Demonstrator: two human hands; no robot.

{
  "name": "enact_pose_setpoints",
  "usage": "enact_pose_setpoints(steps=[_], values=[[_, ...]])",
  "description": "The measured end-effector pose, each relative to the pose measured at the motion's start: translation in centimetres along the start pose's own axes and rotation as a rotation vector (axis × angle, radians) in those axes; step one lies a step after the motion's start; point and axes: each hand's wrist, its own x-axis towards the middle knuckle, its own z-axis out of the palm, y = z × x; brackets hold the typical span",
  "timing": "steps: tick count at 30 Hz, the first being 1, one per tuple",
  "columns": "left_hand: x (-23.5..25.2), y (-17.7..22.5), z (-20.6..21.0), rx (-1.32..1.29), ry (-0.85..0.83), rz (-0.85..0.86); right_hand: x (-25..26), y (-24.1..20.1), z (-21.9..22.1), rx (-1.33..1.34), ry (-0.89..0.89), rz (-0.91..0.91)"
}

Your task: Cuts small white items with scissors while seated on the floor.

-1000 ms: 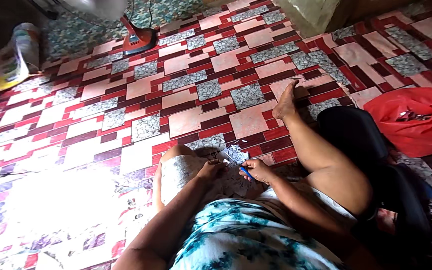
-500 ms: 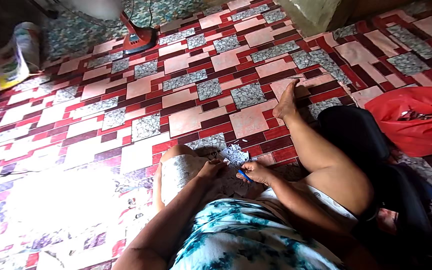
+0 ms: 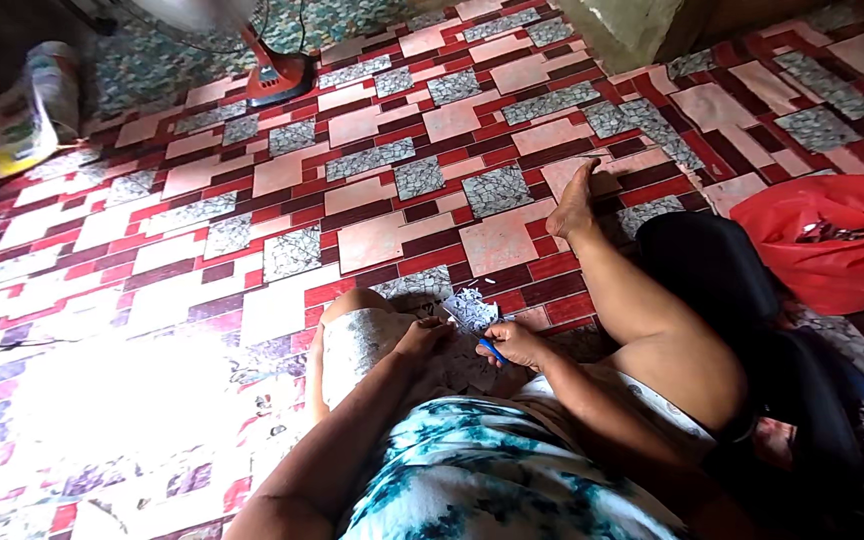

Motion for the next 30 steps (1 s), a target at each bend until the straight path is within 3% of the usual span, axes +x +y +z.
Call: enact_pose_setpoints(steps=[10, 15, 21, 30], values=[[0.05, -0.05, 0.09, 0.019, -0.030, -0.029, 0.04, 0.05, 0.04, -0.013, 0.012, 0.002], [-0.39, -0.47, 0.42, 0.185, -0.269, -0.020, 0.29, -0.28, -0.33, 0.020, 0.139, 0.027], [0.00, 0.07, -0.03, -0.095, 0.094, -0.026, 0.04, -0.14, -0.24, -0.094, -0.013, 0.056], [-0.20, -0.13, 0.28, -0.137, 0.100, -0.038, 0.42, 0.21, 0.44, -0.386, 0.000, -0.045]])
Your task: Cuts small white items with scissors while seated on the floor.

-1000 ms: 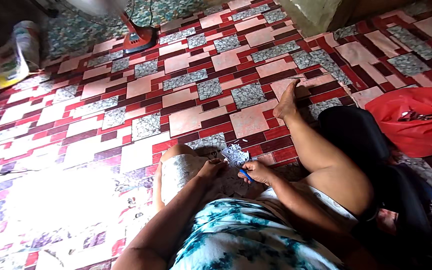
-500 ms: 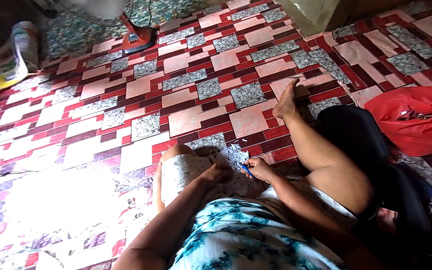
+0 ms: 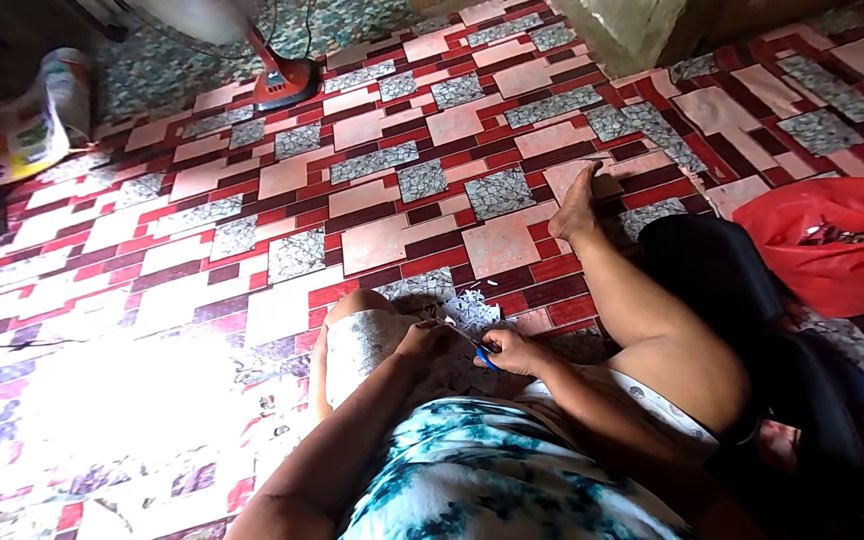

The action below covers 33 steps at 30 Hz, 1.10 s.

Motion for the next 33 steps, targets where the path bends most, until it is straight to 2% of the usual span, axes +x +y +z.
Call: enact_pose_setpoints(steps=[18, 33], values=[[0.09, -0.14, 0.22, -0.006, -0.027, -0.028, -0.10, -0.25, 0.00, 0.032, 0.042, -0.022], [0.09, 0.03, 0.24, 0.071, -0.049, -0.037, -0.22, -0.24, 0.18, 0.210, 0.051, 0.005]])
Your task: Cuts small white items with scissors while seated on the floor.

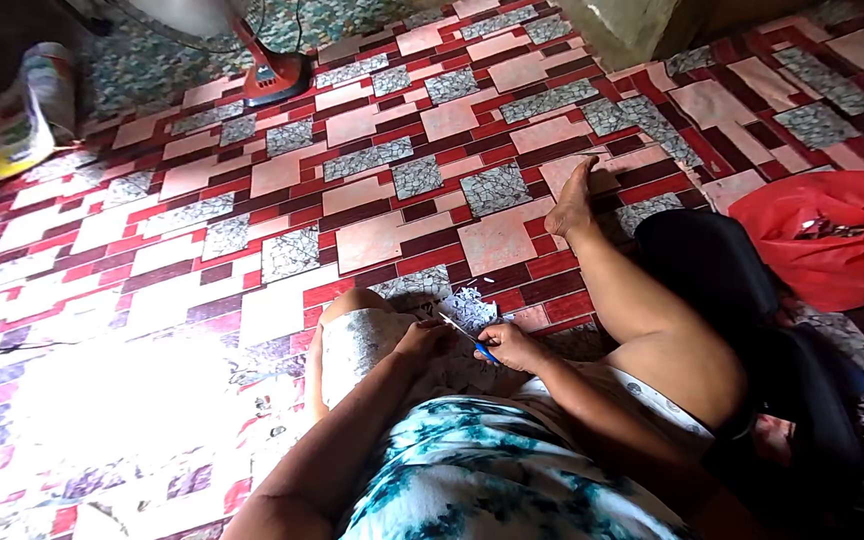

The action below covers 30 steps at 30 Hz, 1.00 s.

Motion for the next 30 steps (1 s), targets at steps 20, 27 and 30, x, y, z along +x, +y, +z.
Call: enact_pose_setpoints(steps=[20, 27, 30], values=[[4.7, 3.1, -0.9, 0.865, -0.182, 0.377, -1.1, 3.2, -1.1, 0.528, 0.476, 0.104], [3.5, 2.7, -0.6, 1.093, -0.270, 0.379, -0.2, 4.3, -0.4, 0.134, 0.738, 0.146], [3.1, 2.9, -1.2, 1.168, -0.239, 0.420, 0.2, 4.1, -0.4, 0.057, 0.756, 0.249]])
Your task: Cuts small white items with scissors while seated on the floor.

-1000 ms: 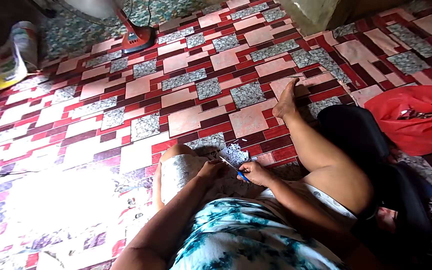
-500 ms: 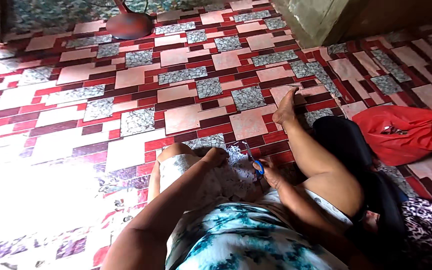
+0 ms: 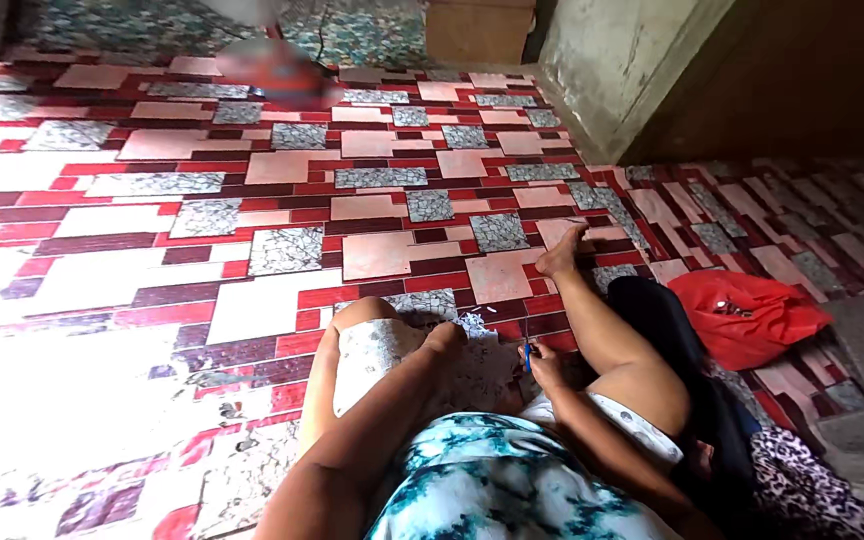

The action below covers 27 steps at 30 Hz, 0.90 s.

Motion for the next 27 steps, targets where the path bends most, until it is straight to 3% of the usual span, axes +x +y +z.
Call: enact_pose_setpoints(steps=[5, 12, 15, 18, 21, 25, 27], values=[[-1.3, -0.5, -0.6, -0.051, 0.054, -0.038, 0.3, -1.9, 1.1, -0.181, -0.029, 0.014], [-2.4, -2.0, -1.8, -0.437, 0.349, -0.132, 1.1, -3.2, 2.9, -0.370, -0.082, -0.011], [-2.3, -2.2, -1.7, -0.566, 0.392, -0.191, 0.3, -3.7, 2.7, -0.345, -0.176, -0.023], [-1.4, -2.6, -1.1, -0.387, 0.306, -0.167, -0.4, -3.6, 2.3, -0.252, -0.286, -0.106], [-0.7, -1.8, 1.2, -0.063, 0.144, -0.125, -1.2, -3.5, 0.9, -0.067, -0.208, -0.126], [-1.4, 0.8, 4.9, 0.374, -0.117, -0.029, -5.4, -3.7, -3.9, 0.395, -0.053, -0.144], [-1.7, 1.0, 5.8, 0.464, -0.190, -0.017, -7.8, -2.4, -6.6, 0.635, -0.098, -0.167]])
